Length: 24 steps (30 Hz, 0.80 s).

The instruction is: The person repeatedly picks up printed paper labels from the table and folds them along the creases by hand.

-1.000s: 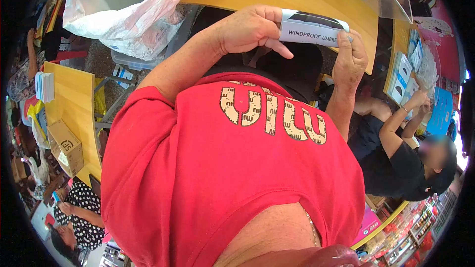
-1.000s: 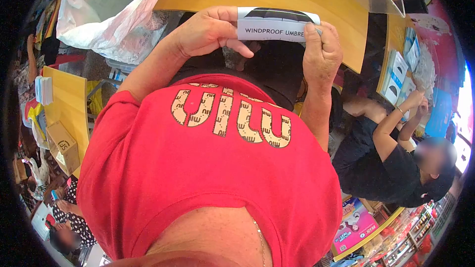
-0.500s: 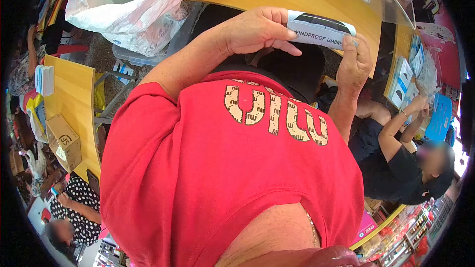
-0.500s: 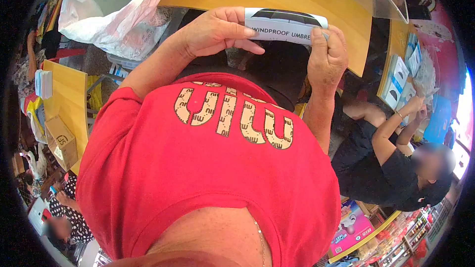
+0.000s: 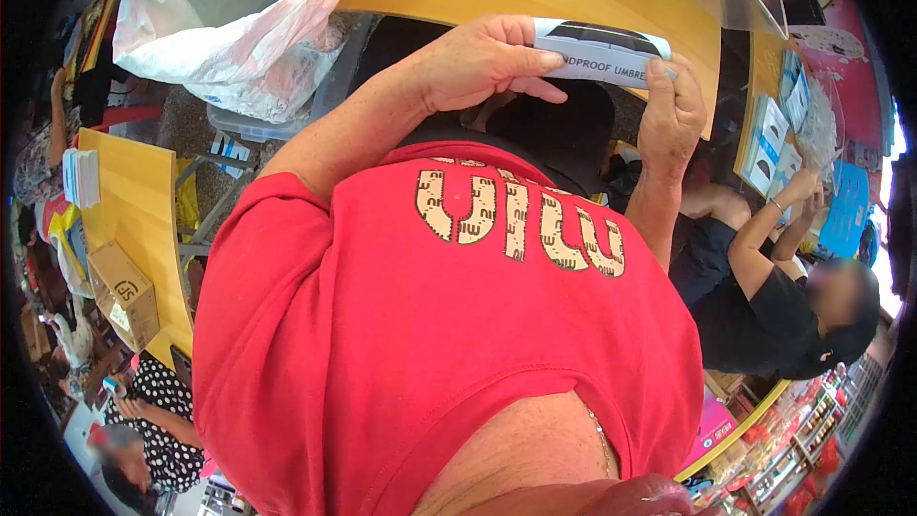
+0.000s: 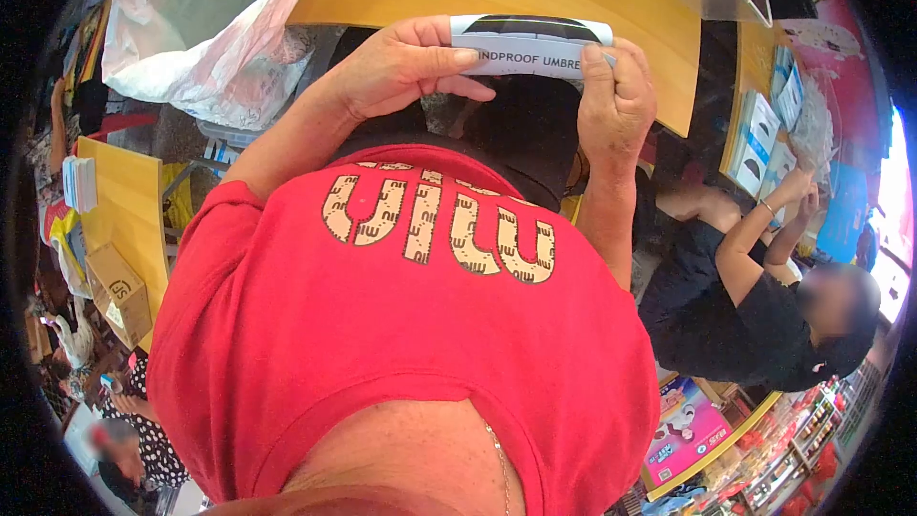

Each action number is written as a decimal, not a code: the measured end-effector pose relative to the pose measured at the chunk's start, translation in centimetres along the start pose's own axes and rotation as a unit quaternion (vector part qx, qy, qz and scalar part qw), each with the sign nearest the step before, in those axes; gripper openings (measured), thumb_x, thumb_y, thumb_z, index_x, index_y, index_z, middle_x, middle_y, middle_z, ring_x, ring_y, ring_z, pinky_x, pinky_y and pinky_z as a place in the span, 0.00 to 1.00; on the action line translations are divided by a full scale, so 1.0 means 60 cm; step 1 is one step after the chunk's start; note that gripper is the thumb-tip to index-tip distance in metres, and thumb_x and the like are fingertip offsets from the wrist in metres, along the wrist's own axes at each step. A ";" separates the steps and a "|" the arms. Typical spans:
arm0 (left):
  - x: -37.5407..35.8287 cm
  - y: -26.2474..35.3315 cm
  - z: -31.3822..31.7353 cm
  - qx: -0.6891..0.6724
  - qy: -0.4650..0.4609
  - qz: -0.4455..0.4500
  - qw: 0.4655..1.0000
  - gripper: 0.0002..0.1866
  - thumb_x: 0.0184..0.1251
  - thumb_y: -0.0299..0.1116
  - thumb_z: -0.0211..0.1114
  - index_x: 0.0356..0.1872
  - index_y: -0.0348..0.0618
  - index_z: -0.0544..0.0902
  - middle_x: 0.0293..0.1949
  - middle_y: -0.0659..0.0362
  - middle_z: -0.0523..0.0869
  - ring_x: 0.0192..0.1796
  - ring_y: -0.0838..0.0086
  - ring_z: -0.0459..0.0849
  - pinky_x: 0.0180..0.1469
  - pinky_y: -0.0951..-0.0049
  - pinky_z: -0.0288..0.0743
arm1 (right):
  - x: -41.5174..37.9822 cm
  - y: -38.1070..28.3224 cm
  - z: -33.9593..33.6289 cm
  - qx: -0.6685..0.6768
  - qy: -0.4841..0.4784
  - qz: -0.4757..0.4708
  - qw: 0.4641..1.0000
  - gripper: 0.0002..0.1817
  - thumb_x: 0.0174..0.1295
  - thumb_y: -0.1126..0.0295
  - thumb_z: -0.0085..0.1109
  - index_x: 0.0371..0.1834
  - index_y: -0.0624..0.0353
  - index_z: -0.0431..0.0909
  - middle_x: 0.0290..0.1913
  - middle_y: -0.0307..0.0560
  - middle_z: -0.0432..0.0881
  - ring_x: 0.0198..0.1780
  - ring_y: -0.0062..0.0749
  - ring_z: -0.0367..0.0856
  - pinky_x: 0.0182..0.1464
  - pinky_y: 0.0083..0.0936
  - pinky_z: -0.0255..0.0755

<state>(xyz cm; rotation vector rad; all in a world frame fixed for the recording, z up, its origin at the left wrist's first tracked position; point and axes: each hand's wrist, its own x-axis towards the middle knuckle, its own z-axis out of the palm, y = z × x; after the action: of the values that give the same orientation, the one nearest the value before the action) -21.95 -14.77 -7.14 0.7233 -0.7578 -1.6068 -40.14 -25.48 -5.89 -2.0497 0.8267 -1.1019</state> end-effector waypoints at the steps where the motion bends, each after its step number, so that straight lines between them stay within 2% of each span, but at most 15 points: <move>1: 0.000 0.000 0.000 -0.007 0.001 0.001 1.000 0.16 0.62 0.28 0.51 0.49 0.33 0.69 0.46 0.52 0.75 0.49 0.70 0.74 0.49 0.67 0.74 | 0.000 -0.002 0.001 0.006 -0.001 -0.003 1.000 0.07 0.55 0.73 0.52 0.27 0.68 0.74 0.32 0.47 0.75 0.34 0.28 0.72 0.37 0.21 0.66; 9: 0.002 0.000 0.003 -0.021 0.010 0.016 1.000 0.16 0.63 0.31 0.50 0.48 0.32 0.69 0.45 0.51 0.76 0.48 0.68 0.75 0.47 0.67 0.75 | 0.002 -0.005 0.000 -0.015 0.000 -0.012 1.000 0.07 0.54 0.73 0.52 0.27 0.68 0.74 0.32 0.48 0.75 0.33 0.29 0.73 0.36 0.21 0.66; 17: 0.000 -0.002 0.002 -0.094 0.037 -0.002 0.995 0.14 0.63 0.32 0.50 0.44 0.29 0.71 0.41 0.50 0.77 0.44 0.68 0.77 0.44 0.66 0.77 | 0.002 -0.005 -0.002 -0.033 -0.008 -0.022 0.999 0.07 0.54 0.73 0.52 0.26 0.68 0.74 0.32 0.48 0.75 0.33 0.30 0.73 0.36 0.22 0.66; 24: 0.000 -0.002 0.015 -0.048 0.041 0.020 0.998 0.13 0.62 0.31 0.52 0.44 0.32 0.72 0.40 0.53 0.78 0.44 0.71 0.77 0.44 0.69 0.77 | 0.001 0.001 0.001 -0.031 0.004 -0.012 0.999 0.07 0.54 0.72 0.52 0.26 0.68 0.74 0.32 0.49 0.75 0.33 0.31 0.73 0.36 0.22 0.66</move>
<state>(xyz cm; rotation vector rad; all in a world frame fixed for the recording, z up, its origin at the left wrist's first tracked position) -22.72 -14.65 -6.69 0.6967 -0.6284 -1.5560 -40.08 -25.53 -5.94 -2.1128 0.8523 -1.1108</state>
